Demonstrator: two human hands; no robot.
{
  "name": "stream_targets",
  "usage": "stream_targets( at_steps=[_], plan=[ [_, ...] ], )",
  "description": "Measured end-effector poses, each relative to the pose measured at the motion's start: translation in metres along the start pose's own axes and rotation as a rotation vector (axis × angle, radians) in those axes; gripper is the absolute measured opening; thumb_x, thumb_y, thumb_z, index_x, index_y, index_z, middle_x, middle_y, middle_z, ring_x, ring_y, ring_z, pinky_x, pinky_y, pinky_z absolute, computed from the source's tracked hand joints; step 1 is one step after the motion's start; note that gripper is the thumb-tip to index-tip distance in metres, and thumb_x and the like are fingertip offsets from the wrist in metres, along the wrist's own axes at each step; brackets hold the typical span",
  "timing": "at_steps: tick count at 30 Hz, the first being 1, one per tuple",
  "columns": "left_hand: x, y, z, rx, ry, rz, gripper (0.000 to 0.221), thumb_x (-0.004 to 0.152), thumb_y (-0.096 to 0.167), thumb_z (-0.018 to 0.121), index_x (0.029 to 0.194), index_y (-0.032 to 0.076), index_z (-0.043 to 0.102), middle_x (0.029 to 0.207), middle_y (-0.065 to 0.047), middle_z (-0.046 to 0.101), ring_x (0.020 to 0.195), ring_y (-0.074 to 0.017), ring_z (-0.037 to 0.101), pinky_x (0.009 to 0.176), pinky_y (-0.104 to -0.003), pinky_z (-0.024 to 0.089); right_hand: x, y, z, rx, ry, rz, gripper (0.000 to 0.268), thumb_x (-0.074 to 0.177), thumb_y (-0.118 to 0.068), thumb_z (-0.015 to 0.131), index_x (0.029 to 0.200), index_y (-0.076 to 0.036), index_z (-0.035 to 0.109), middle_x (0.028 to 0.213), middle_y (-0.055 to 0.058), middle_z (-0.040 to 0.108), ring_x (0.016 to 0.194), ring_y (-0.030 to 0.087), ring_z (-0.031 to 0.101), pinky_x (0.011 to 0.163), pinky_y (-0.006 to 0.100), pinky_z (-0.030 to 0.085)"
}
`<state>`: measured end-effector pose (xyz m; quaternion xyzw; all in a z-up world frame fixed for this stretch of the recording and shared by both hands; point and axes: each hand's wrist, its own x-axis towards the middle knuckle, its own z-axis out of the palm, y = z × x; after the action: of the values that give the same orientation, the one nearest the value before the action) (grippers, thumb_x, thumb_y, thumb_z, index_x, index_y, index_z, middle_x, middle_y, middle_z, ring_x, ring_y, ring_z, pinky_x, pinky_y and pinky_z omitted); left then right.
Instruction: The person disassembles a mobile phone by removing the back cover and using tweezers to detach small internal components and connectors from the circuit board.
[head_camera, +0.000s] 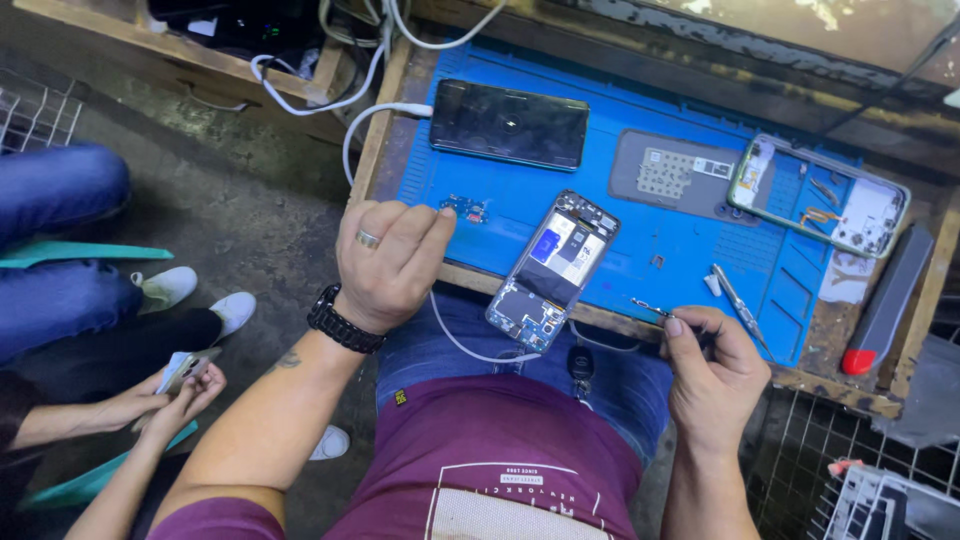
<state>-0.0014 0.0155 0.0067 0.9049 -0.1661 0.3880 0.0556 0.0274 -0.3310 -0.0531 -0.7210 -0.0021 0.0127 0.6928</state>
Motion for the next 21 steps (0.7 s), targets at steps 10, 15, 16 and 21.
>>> stream_targets(
  at_steps=[10,15,16,21],
  plan=[
    [-0.005,-0.010,-0.004,0.040,-0.030,0.008,0.026,0.082,0.006,0.074,0.108,0.000,0.074,0.103,-0.006,0.066,0.095,-0.0232,0.062,0.080,-0.040,0.049,-0.001,0.002,0.000,0.018,-0.005,-0.008,0.011,0.098,0.003,0.071,0.108,0.003,0.069,0.093,0.004,0.068,0.077,0.007,0.059,0.070,0.020,0.046],
    [0.029,-0.035,0.021,-0.031,-0.034,-0.275,0.015,0.091,0.003,0.078,0.099,0.008,0.066,0.104,-0.007,0.063,0.099,-0.0313,0.061,0.087,-0.044,0.048,0.001,0.003,0.003,-0.041,0.000,-0.039,0.010,0.097,0.003,0.072,0.107,0.003,0.070,0.092,0.003,0.066,0.077,0.006,0.056,0.069,0.020,0.044],
    [0.039,-0.044,0.029,-0.028,0.007,-0.236,0.014,0.092,0.003,0.076,0.102,0.005,0.066,0.107,-0.008,0.062,0.100,-0.0314,0.061,0.087,-0.043,0.048,-0.001,0.002,0.003,-0.029,-0.020,-0.054,0.009,0.098,0.003,0.071,0.107,0.003,0.070,0.094,0.002,0.067,0.078,0.005,0.055,0.070,0.020,0.043],
    [0.096,-0.073,0.073,0.104,0.087,-0.108,0.008,0.091,0.004,0.069,0.098,0.007,0.066,0.099,-0.007,0.062,0.092,-0.0283,0.063,0.078,-0.042,0.050,-0.001,-0.003,0.008,-0.100,0.005,-0.073,0.007,0.097,0.001,0.071,0.103,0.002,0.070,0.090,0.001,0.066,0.074,0.005,0.056,0.067,0.020,0.045]
  ],
)
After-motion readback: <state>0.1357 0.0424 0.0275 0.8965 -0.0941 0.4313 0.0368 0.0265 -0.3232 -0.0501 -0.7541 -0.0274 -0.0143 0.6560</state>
